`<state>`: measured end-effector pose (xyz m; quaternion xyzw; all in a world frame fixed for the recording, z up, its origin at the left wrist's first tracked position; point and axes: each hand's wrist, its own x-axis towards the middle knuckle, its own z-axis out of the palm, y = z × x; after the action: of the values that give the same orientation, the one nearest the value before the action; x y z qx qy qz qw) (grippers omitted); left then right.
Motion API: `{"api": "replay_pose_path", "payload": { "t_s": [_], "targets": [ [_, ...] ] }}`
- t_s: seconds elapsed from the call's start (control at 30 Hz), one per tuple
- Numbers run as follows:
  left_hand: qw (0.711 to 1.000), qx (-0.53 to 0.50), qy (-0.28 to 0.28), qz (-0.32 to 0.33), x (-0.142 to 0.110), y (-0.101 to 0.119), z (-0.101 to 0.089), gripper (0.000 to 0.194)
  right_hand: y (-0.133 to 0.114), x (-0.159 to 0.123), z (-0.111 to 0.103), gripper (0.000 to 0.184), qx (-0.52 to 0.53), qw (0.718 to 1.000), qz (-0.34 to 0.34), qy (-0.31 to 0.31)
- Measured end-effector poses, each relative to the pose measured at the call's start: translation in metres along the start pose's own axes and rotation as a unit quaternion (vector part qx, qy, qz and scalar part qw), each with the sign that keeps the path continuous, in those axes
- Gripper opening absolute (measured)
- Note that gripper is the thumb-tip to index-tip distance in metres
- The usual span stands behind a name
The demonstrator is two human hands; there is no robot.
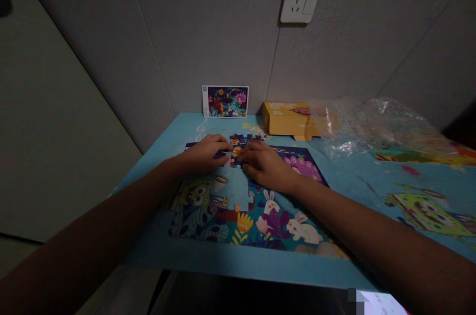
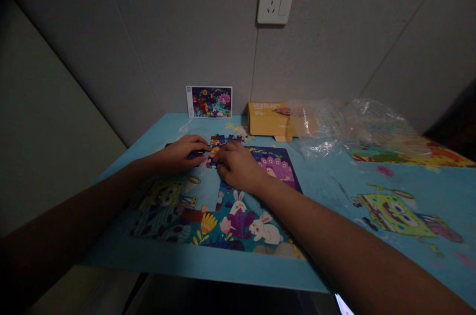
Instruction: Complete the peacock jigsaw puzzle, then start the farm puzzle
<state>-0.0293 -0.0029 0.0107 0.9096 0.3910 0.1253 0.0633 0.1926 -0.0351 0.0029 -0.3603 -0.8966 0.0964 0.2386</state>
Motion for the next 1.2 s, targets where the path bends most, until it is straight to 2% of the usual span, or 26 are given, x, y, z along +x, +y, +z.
{"api": "replay_pose_path", "payload": {
  "t_s": [0.5, 0.77, 0.93, 1.2],
  "targets": [
    [1.000, -0.009, 0.014, -0.006, 0.000, 0.004, 0.000, 0.035, -0.008, 0.000, -0.001, 0.030, 0.058, 0.998, 0.014, 0.026],
    [0.994, -0.048, 0.075, 0.066, 0.000, 0.016, -0.002, 0.025, -0.010, -0.001, -0.002, 0.031, 0.067, 0.996, 0.019, 0.048],
    [0.994, -0.075, 0.072, 0.028, -0.003, 0.022, -0.007, 0.042, -0.013, -0.001, -0.004, 0.034, 0.089, 0.991, 0.001, 0.095],
    [0.993, -0.101, 0.051, 0.036, -0.005, 0.024, -0.007, 0.055, -0.014, -0.001, -0.003, 0.033, 0.102, 0.987, -0.024, 0.124]
  ]
}}
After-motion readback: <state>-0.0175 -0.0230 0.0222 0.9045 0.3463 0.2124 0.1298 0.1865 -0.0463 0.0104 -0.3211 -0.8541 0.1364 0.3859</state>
